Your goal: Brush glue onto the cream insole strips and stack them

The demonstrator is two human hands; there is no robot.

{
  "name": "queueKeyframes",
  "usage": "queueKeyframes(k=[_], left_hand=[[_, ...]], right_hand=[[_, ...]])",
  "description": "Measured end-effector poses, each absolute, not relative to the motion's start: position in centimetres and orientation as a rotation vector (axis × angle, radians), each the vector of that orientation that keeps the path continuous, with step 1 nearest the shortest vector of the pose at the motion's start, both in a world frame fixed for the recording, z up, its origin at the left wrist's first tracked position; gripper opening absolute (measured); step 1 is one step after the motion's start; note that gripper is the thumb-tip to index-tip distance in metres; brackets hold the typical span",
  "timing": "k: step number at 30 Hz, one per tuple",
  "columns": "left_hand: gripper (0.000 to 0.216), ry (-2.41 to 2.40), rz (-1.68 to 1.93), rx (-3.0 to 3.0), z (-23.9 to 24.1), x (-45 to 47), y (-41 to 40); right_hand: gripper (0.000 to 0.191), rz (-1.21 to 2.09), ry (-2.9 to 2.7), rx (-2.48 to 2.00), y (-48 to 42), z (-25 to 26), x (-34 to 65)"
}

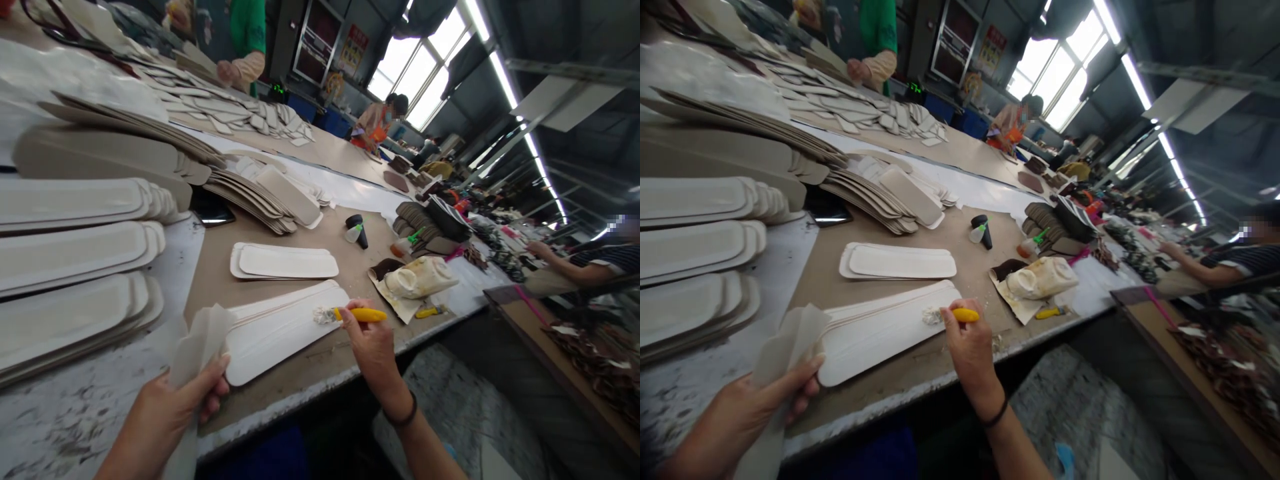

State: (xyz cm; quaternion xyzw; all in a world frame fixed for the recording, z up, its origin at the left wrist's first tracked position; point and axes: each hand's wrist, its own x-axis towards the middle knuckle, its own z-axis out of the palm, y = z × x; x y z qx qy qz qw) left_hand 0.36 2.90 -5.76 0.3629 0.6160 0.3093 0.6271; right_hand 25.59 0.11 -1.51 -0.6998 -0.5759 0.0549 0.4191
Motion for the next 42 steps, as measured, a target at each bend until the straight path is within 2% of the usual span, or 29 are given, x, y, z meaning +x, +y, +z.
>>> queueKeyframes(k=[6,10,19,25,28,33,35,42], left_hand=[[0.050,1.453,0.674,0.833,-6.3,0.5,3.0],[0.047,1.459,0.689,0.865,-6.3,0.4,2.8],[0.045,1.435,0.686,0.841,-7.4,0.4,2.7],[0.050,1.391,0.666,0.793,-6.5,0.4,2.9],[0.046,1.349,0.720,0.783,-5.7,0.5,2.8],[0.046,1.306,0.711,0.813,-4.9,0.4,2.7],[0.044,1.304,0.711,0.801,-4.9,0.4,2.6],[0.039,1.299,0.743,0.731,-4.4,0.5,2.6]], right_hand=[[0.009,-0.254,-1.591,-1.705,-0.1,-0.1,27.9],[0.005,-0.350,-1.705,-1.654,0.0,0.1,27.6],[0.005,-0.053,-1.808,-1.503,-1.0,-1.2,23.0],[0.005,-0.216,-1.838,-1.566,-0.7,-1.1,24.6],[0.006,0.041,-1.779,-1.471,-0.7,-1.1,22.3],[0.010,0.637,-1.351,-1.365,-0.4,-0.7,17.4],[0.014,0.731,-1.260,-1.378,0.1,-1.1,17.1],[0.015,0.264,-1.407,-1.598,0.5,-1.4,21.5]])
